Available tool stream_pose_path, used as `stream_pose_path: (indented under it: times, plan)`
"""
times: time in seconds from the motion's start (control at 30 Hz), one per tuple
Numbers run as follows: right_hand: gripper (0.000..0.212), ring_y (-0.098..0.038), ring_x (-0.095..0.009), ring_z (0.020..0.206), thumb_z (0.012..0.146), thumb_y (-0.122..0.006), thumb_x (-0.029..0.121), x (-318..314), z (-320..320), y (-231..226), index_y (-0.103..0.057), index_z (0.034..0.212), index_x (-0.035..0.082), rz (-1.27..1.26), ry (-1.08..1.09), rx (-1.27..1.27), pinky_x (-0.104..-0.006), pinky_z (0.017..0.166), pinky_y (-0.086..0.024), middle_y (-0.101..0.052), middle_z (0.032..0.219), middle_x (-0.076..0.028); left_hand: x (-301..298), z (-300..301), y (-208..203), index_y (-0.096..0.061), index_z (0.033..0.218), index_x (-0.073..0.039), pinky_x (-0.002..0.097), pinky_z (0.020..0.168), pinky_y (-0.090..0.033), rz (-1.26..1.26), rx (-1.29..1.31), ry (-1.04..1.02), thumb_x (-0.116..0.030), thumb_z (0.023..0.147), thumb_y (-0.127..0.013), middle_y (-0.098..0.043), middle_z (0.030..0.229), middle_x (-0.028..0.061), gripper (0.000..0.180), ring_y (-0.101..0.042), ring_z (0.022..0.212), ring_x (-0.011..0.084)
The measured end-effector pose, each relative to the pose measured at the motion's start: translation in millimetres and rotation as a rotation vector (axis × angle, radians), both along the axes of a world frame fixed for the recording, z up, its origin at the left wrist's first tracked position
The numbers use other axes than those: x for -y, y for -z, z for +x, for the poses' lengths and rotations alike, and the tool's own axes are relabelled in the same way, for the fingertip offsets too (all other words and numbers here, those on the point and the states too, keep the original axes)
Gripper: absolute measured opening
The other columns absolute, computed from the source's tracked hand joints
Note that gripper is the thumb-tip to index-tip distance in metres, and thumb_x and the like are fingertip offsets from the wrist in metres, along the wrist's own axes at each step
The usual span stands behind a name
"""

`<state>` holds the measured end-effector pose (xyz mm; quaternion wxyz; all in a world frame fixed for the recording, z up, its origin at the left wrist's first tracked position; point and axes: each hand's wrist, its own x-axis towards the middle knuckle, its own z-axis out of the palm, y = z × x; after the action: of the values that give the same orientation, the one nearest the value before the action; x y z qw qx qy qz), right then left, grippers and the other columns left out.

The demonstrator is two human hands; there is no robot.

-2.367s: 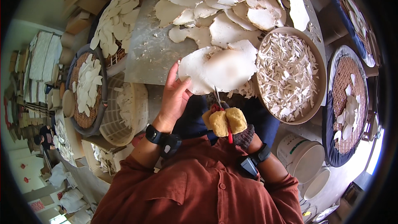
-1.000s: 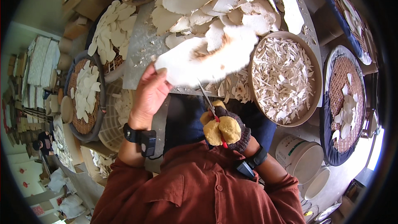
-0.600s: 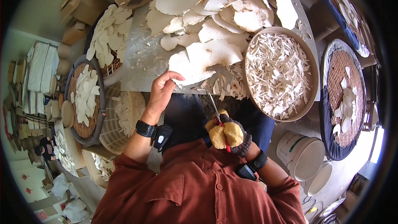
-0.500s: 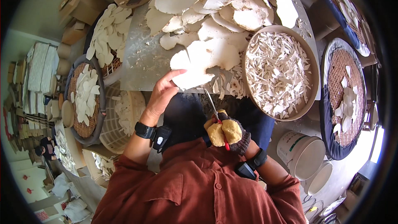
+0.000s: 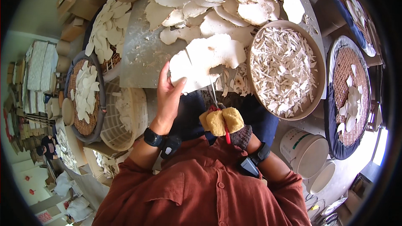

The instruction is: The person picks up large white slices from a pile, trims their edges using shears, and drops the trimmings into a round wooden tray. They repeat this process for several slices, occasionally reaching for new pieces or moving items on the table.

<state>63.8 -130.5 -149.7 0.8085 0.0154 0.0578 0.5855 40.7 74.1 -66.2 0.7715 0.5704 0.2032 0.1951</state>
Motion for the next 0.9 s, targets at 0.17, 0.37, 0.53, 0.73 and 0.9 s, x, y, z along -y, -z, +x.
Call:
stream_pose_path:
  times: [0.17, 0.37, 0.53, 0.73, 0.9]
  plan:
    - [0.017, -0.062, -0.021, 0.089, 0.092, -0.043, 0.01, -15.3, 5.1, -24.9, -0.052, 0.103, 0.0, -0.306, 0.092, 0.628, -0.0323, 0.078, -0.051, -0.061, 0.097, -0.011, 1.7, -10.6, 0.4, -0.023, 0.138, -0.004, 0.0242, 0.08, -0.047, 0.039, -0.022, 0.003, 0.002, 0.085, -0.053, -0.052, 0.119, 0.0097, 0.061, -0.055, 0.099, 0.0118]
    - [0.027, -0.063, -0.022, 0.083, 0.093, -0.044, 0.018, -25.5, 6.9, -20.1, -0.058, 0.098, -0.004, -0.235, -0.057, 0.489, -0.0315, 0.072, -0.052, -0.064, 0.093, -0.013, -22.5, -8.4, -0.5, -0.024, 0.137, -0.002, 0.024, 0.083, -0.045, 0.081, -0.15, 0.112, 0.004, 0.084, -0.053, -0.052, 0.118, 0.0089, 0.061, -0.053, 0.099, 0.0103]
    - [0.028, -0.063, -0.023, 0.083, 0.09, -0.05, 0.023, -26.3, -1.0, -23.1, -0.056, 0.101, -0.002, -0.351, -0.012, 0.524, -0.0346, 0.072, -0.052, -0.063, 0.095, -0.011, -19.9, -4.9, 5.1, -0.026, 0.138, -0.007, 0.015, 0.057, -0.043, 0.014, -0.162, 0.055, 0.0, 0.083, -0.056, -0.058, 0.106, 0.0029, 0.063, -0.055, 0.075, 0.0031]
    - [0.022, -0.062, -0.02, 0.075, 0.083, -0.058, 0.023, -28.3, -9.8, -18.5, -0.058, 0.092, 0.003, -0.524, 0.016, 0.87, -0.0316, 0.065, -0.049, -0.063, 0.084, -0.008, -23.0, -11.3, 5.9, -0.026, 0.137, -0.006, 0.0151, 0.054, -0.042, -0.021, -0.189, 0.073, 0.0, 0.082, -0.056, -0.06, 0.099, 0.0027, 0.062, -0.055, 0.073, 0.0033]
    - [0.016, -0.058, -0.019, 0.065, 0.08, -0.055, 0.022, -31.9, -7.5, -31.8, -0.056, 0.081, 0.006, -0.355, 0.011, 0.583, -0.03, 0.055, -0.042, -0.059, 0.073, -0.004, -37.5, -23.0, -3.2, -0.032, 0.124, -0.003, 0.0213, 0.07, -0.046, 0.04, -0.267, 0.185, 0.0, 0.081, -0.057, -0.06, 0.096, 0.0074, 0.049, -0.056, 0.083, 0.0078]
